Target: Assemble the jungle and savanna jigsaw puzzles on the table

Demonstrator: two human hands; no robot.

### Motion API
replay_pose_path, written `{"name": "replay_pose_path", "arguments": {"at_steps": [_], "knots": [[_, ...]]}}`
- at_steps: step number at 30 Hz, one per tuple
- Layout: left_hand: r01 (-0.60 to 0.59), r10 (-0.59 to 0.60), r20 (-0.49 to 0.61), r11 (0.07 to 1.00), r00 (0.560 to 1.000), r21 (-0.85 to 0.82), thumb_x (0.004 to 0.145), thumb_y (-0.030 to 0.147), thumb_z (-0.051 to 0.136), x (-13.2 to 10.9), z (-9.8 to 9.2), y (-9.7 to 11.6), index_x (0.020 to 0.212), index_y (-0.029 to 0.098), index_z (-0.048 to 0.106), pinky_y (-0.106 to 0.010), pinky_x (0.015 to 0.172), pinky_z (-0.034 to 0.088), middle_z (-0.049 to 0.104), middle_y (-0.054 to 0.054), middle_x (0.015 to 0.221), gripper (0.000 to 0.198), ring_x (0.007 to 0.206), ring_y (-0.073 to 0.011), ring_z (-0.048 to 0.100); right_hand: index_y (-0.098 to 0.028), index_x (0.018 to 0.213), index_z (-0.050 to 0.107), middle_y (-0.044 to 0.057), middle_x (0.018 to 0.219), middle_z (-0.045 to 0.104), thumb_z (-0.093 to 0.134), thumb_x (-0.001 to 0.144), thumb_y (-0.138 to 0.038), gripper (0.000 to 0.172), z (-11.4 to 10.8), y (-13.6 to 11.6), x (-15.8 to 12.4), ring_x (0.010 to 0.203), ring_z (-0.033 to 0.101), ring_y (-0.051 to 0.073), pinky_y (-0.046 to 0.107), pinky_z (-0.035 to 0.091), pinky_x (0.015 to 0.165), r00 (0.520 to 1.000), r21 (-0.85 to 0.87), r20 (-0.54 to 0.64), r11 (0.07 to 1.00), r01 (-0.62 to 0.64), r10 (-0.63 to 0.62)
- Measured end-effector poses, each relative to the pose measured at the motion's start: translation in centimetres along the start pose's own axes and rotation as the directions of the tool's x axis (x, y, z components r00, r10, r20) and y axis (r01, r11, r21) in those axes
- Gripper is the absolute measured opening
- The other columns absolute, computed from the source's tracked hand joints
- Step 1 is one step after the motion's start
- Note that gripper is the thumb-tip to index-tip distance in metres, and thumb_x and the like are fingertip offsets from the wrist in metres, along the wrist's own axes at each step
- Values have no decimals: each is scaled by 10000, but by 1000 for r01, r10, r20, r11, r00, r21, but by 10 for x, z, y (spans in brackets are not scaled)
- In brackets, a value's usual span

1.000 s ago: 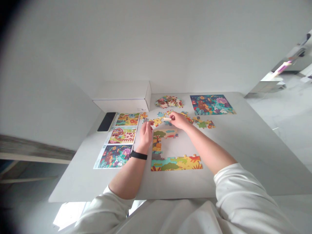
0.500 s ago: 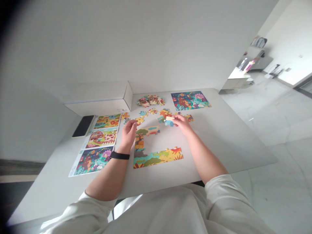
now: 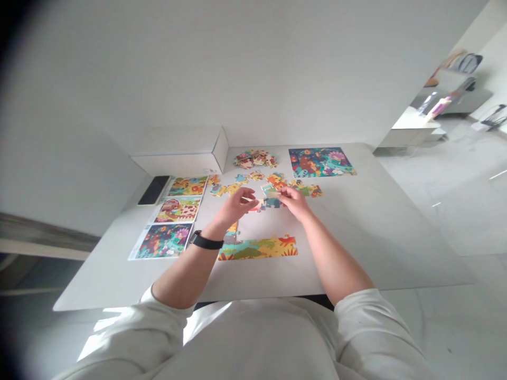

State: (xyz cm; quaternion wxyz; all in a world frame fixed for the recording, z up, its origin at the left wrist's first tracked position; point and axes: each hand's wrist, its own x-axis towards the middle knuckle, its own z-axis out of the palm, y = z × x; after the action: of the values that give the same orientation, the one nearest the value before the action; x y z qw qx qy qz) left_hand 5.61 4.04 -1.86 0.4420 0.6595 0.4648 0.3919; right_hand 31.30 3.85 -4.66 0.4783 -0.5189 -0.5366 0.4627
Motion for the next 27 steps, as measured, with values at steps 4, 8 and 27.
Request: {"name": "replay_pose_path", "arguments": {"at_steps": [4, 8, 27], "knots": [[-39, 41, -30, 998, 999, 54, 813, 284, 885, 3, 25, -4, 1183, 215, 735, -289, 720, 555, 758, -38, 975, 405, 791, -151, 699, -264, 1005, 746, 26, 897, 756, 829, 772, -679, 484, 13, -1, -7, 779, 665, 203, 318, 548, 679, 997, -8, 76, 1000, 21, -21], [-54, 53, -34, 998, 998, -35, 880, 286, 794, 2, 30, -15, 1092, 202, 750, -268, 664, 534, 665, 16, 772, 233, 691, -127, 643, -264, 1062, 765, 35, 955, 780, 765, 858, -649, 436, 20, 1, -12, 838, 705, 221, 339, 582, 735, 989, -60, 141, 997, 57, -48], [213, -237, -40, 924, 971, -318, 1022, 425, 664, 2, 11, -5, 1205, 184, 717, -215, 593, 573, 764, -66, 1006, 307, 710, -119, 704, -310, 1404, 692, 94, 1403, 729, 753, 959, -204, 461, 15, -3, -20, 1328, 693, 302, 535, 574, 1174, 740, -513, 283, 556, 654, -610]]}}
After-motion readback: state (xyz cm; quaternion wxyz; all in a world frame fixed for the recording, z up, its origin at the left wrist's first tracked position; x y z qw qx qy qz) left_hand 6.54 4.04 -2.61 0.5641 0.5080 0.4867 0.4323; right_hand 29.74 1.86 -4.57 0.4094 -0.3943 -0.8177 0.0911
